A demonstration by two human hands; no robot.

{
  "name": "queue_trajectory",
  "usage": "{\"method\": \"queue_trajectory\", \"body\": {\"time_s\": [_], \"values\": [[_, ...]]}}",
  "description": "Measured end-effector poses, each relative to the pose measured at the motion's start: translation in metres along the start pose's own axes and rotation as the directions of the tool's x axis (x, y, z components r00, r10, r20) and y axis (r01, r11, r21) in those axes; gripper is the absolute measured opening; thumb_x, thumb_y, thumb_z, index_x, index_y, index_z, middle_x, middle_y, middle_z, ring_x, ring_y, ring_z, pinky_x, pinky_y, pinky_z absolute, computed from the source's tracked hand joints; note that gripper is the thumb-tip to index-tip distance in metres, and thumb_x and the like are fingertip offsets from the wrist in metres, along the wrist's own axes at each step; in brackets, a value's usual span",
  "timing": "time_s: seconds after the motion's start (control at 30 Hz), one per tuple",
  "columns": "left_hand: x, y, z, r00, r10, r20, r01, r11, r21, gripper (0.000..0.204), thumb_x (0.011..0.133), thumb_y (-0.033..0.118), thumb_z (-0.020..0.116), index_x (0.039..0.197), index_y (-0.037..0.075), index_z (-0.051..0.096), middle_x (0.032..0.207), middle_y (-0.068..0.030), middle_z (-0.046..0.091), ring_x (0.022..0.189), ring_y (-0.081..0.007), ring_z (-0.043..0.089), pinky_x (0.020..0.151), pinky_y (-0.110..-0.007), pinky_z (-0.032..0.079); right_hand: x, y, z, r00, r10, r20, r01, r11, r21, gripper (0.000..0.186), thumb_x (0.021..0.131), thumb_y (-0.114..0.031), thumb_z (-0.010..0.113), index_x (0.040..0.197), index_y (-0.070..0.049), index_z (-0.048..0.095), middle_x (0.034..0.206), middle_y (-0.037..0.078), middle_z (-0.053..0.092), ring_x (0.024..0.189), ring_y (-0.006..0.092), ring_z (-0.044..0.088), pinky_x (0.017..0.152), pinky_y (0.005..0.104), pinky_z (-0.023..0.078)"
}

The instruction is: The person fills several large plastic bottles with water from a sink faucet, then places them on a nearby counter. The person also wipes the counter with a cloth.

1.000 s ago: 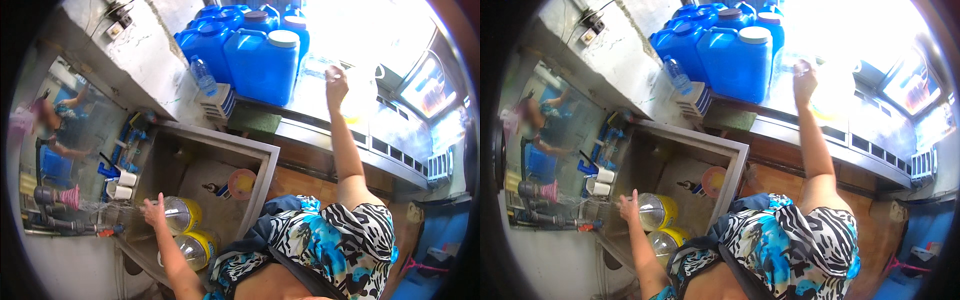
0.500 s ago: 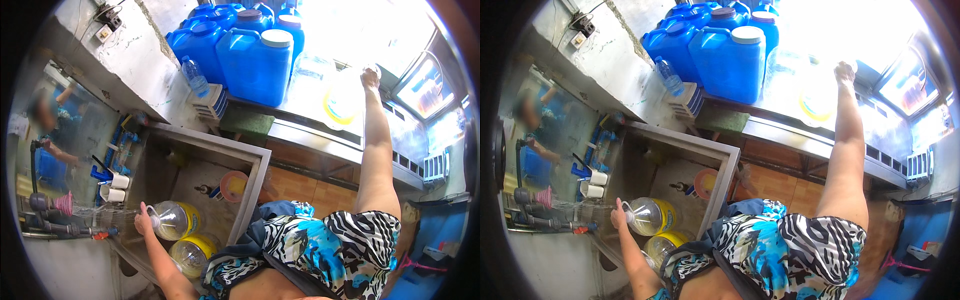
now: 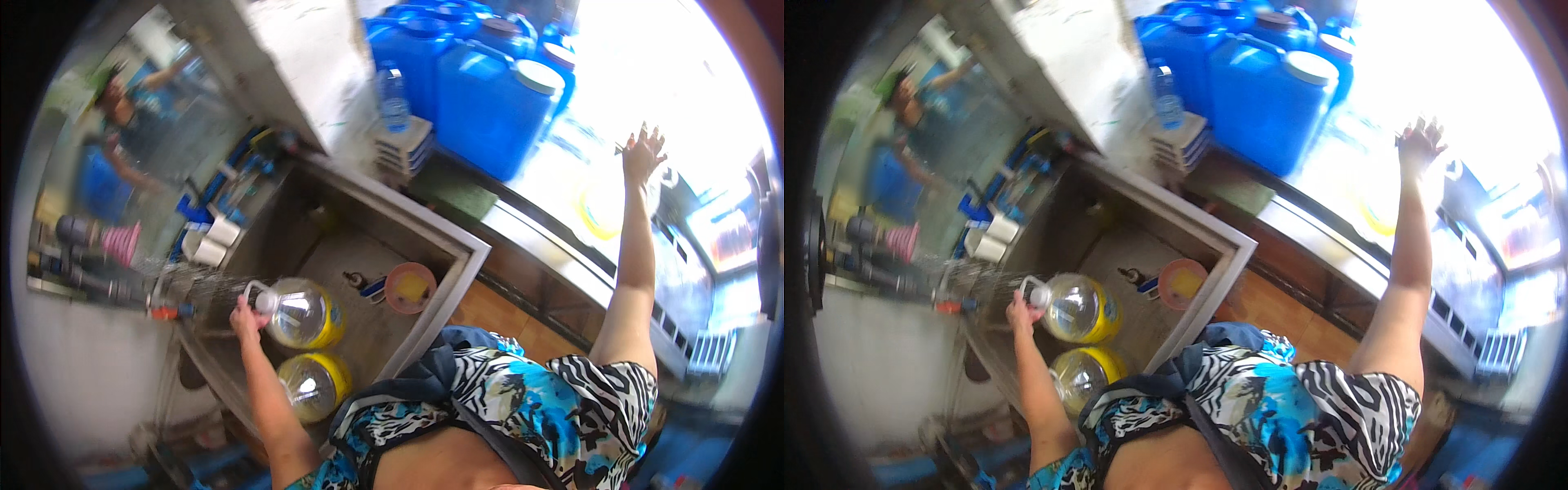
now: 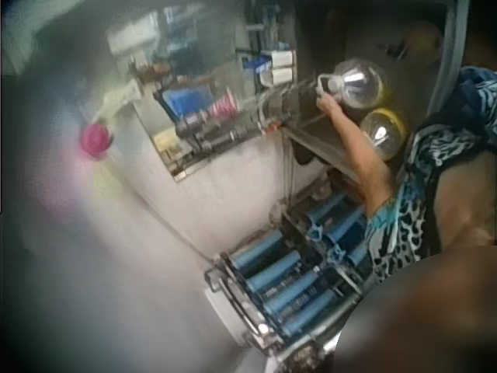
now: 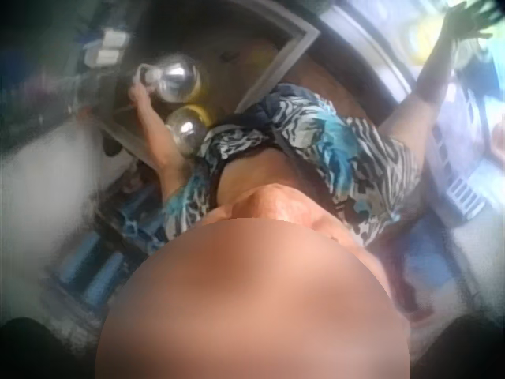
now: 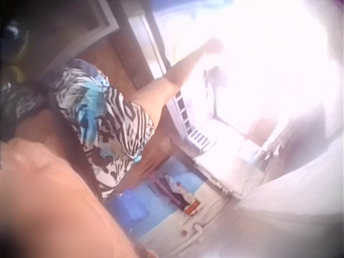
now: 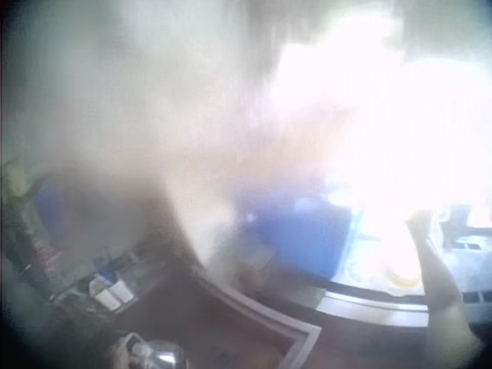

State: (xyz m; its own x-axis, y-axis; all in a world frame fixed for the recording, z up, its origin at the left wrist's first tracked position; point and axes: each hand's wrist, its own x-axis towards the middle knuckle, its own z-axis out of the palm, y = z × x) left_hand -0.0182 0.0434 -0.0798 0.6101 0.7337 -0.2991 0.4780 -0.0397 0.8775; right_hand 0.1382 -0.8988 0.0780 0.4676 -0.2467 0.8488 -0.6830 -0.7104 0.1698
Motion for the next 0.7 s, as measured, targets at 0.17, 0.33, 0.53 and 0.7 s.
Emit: {"method": "queue_trajectory", "body": {"time_s": [0.17,0.33,0.53,0.7], "values": [[-0.040,-0.022,-0.005,0.939,0.270,0.211,-0.129,0.848,-0.514,0.014,0.085,0.004,0.060,0.089,-0.008,0.054,0.087,-0.0176,0.056,0.084,-0.0323,0.063,0.080,-0.049,0.061,-0.027,-0.189,-0.149,0.917,-0.126,-0.378,0.394,0.424,0.815,0.028,0.087,-0.006,0.065,0.115,-0.011,0.067,0.131,0.014,0.057,0.126,0.0332,0.052,0.105,0.0458,0.041],[-0.088,-0.009,0.018,0.975,0.174,0.141,-0.020,0.697,-0.717,0.021,0.085,0.004,0.055,0.095,-0.013,0.048,0.100,-0.0260,0.056,0.093,-0.0408,0.064,0.086,-0.052,0.060,-0.156,-0.345,-0.335,0.626,-0.555,-0.548,0.349,-0.429,0.833,0.036,0.066,0.006,0.062,0.096,-0.011,0.073,0.111,0.010,0.063,0.108,0.0313,0.060,0.088,0.0401,0.053],[-0.089,-0.018,0.023,0.998,-0.023,0.057,0.052,0.820,-0.570,0.015,0.091,0.013,0.053,0.101,0.003,0.055,0.087,-0.0111,0.065,0.086,-0.0254,0.069,0.066,-0.031,0.055,-0.277,-0.463,-0.483,0.114,-0.757,-0.644,0.363,-0.571,0.736,0.040,0.087,-0.023,0.060,0.126,-0.013,0.056,0.116,0.021,0.059,0.111,0.0340,0.058,0.091,0.0443,0.049],[-0.060,-0.047,0.014,0.956,0.234,-0.174,-0.258,0.958,-0.129,0.037,0.080,0.020,0.066,0.112,0.003,0.057,0.094,-0.0108,0.066,0.087,-0.0247,0.065,0.073,-0.038,0.052,-0.307,-0.532,-0.518,-0.113,-0.838,-0.534,0.384,-0.533,0.754,0.043,0.091,-0.035,0.060,0.124,-0.007,0.053,0.104,0.019,0.065,0.100,0.0363,0.065,0.081,0.0468,0.052]]}}
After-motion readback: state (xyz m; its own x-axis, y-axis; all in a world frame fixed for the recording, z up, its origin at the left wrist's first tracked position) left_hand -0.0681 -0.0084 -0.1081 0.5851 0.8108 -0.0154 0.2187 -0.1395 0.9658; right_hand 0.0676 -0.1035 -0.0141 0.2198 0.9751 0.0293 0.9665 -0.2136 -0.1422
